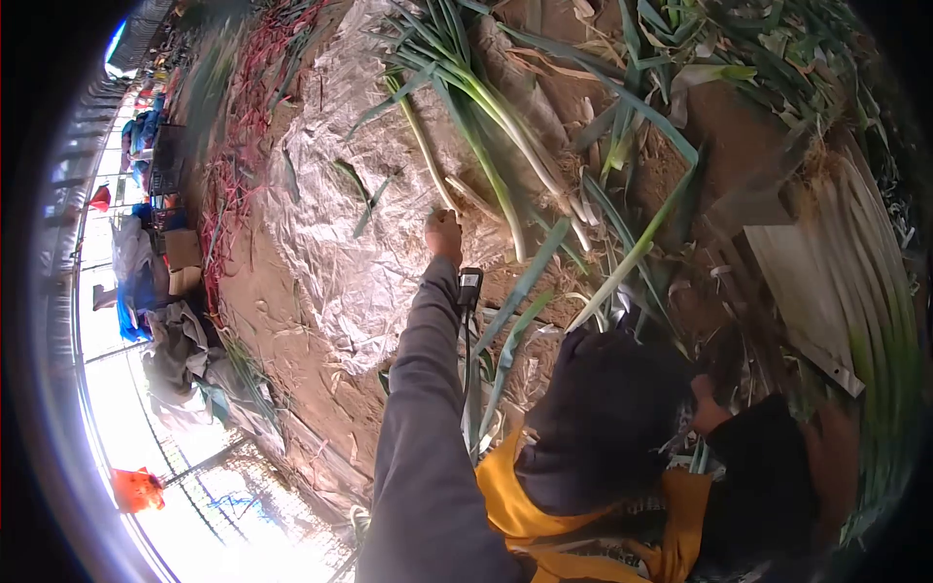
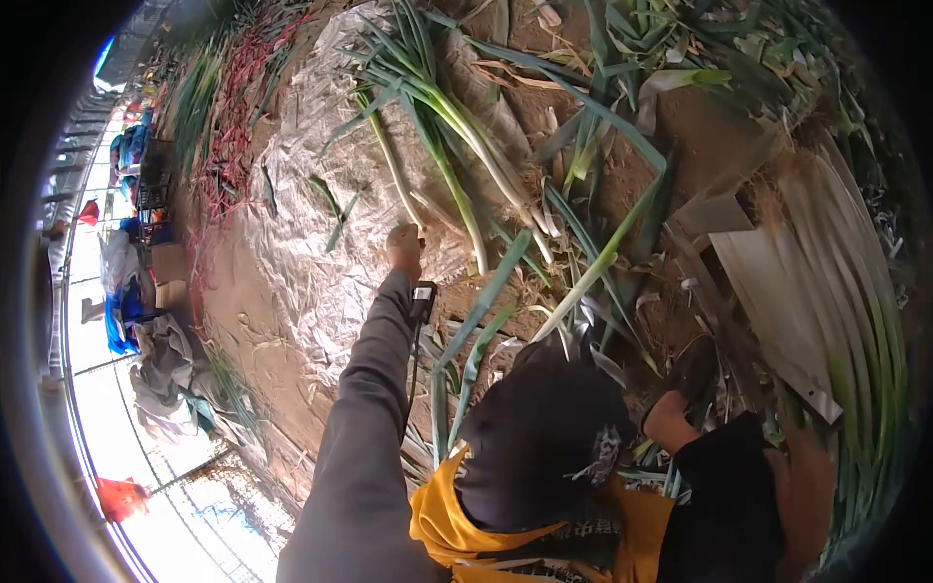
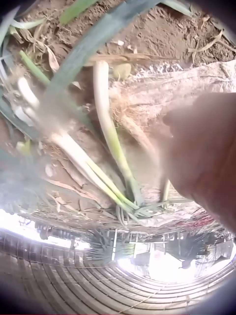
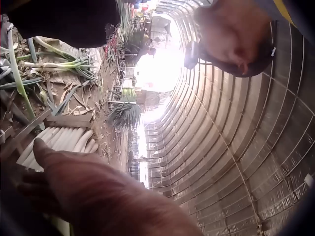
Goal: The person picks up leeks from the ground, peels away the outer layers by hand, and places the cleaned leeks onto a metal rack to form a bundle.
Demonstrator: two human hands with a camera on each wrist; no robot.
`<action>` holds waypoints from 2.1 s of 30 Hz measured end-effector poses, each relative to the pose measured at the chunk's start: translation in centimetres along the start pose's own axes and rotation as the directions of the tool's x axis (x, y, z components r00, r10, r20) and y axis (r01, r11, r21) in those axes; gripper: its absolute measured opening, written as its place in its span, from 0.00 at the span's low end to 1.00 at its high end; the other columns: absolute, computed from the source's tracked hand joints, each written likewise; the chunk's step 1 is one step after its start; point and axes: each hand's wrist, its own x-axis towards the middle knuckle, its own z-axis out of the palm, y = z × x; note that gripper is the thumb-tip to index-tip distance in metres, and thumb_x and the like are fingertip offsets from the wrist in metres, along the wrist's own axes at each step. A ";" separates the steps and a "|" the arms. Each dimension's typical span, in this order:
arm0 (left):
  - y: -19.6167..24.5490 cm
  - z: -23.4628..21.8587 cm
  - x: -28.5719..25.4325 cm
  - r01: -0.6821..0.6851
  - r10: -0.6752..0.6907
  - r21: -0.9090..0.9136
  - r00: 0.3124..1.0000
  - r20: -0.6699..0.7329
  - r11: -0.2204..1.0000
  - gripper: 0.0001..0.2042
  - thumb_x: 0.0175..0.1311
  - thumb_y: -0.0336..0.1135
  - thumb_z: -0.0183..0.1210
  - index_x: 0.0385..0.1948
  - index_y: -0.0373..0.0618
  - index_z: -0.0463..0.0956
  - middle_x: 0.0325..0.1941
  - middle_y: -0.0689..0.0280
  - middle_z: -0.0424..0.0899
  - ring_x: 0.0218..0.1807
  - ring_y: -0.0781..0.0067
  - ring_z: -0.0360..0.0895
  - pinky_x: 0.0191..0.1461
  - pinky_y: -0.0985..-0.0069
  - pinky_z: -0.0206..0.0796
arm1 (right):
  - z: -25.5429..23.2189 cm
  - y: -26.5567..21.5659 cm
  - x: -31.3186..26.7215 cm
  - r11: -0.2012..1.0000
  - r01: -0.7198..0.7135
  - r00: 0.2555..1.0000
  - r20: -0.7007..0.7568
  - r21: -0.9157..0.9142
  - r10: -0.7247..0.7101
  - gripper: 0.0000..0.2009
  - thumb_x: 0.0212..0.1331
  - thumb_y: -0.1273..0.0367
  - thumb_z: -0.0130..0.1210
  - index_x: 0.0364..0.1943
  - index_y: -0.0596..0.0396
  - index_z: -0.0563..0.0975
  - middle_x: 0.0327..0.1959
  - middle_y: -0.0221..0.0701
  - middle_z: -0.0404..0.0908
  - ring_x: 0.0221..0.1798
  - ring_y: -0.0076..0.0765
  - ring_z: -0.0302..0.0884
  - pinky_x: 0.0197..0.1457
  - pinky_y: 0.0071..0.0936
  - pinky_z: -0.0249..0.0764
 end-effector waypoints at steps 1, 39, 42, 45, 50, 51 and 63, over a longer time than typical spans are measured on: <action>-1.3 0.6 2.0 -0.010 0.010 0.005 1.000 -0.003 1.000 0.13 0.68 0.36 0.64 0.48 0.37 0.82 0.37 0.54 0.88 0.34 0.64 0.84 0.35 0.67 0.73 | -1.0 -2.4 0.2 0.989 -0.114 0.993 0.030 -0.097 0.117 0.20 0.64 0.68 0.60 0.58 0.60 0.77 0.54 0.49 0.80 0.59 0.56 0.76 0.63 0.46 0.69; 5.6 17.3 -6.8 0.233 -0.134 -0.255 0.926 0.353 0.938 0.10 0.61 0.34 0.66 0.37 0.39 0.76 0.27 0.64 0.79 0.25 0.74 0.74 0.26 0.72 0.64 | -0.9 -1.6 0.6 0.970 0.238 0.968 -0.068 -0.055 -0.242 0.25 0.54 0.73 0.66 0.59 0.57 0.77 0.40 0.45 0.80 0.44 0.53 0.78 0.47 0.44 0.72; 1.1 17.8 -3.3 -0.080 0.172 -0.232 0.898 0.406 0.969 0.12 0.62 0.37 0.69 0.33 0.40 0.78 0.25 0.66 0.78 0.22 0.75 0.72 0.23 0.73 0.62 | -1.1 -1.6 0.4 0.965 0.261 0.961 -0.088 -0.018 -0.261 0.24 0.54 0.74 0.66 0.58 0.58 0.78 0.41 0.45 0.80 0.44 0.54 0.78 0.47 0.45 0.72; 7.4 15.5 -7.1 0.351 -0.242 -0.269 0.898 0.367 0.897 0.11 0.64 0.37 0.69 0.34 0.40 0.79 0.26 0.67 0.80 0.24 0.77 0.74 0.23 0.77 0.64 | -1.6 -1.9 0.1 0.962 0.270 0.956 -0.104 -0.038 -0.273 0.24 0.54 0.72 0.66 0.58 0.59 0.78 0.41 0.46 0.81 0.43 0.55 0.79 0.47 0.47 0.73; 13.5 9.4 -6.7 0.597 -0.115 -0.442 0.672 0.732 0.670 0.10 0.72 0.33 0.60 0.50 0.43 0.78 0.28 0.67 0.82 0.27 0.76 0.79 0.30 0.82 0.75 | -2.1 -1.6 -0.4 0.909 0.412 0.878 -0.240 -0.061 -0.414 0.24 0.53 0.68 0.68 0.56 0.56 0.78 0.37 0.40 0.83 0.42 0.52 0.82 0.45 0.44 0.77; 16.1 7.5 -8.1 0.593 -0.022 -0.502 0.659 0.751 0.629 0.10 0.73 0.34 0.59 0.50 0.41 0.78 0.33 0.62 0.85 0.33 0.75 0.84 0.33 0.82 0.78 | -2.7 -1.9 -1.1 0.913 0.400 0.883 -0.233 -0.079 -0.407 0.22 0.57 0.63 0.66 0.55 0.56 0.78 0.36 0.39 0.84 0.42 0.52 0.83 0.44 0.44 0.78; 36.7 -3.4 -36.3 0.714 0.558 -0.551 0.269 0.785 0.431 0.07 0.77 0.35 0.54 0.48 0.45 0.77 0.43 0.67 0.85 0.45 0.71 0.82 0.53 0.70 0.77 | -1.6 -3.1 -1.6 0.729 0.668 0.728 -0.333 0.147 -0.600 0.25 0.69 0.57 0.58 0.68 0.46 0.72 0.52 0.46 0.80 0.52 0.58 0.81 0.54 0.48 0.77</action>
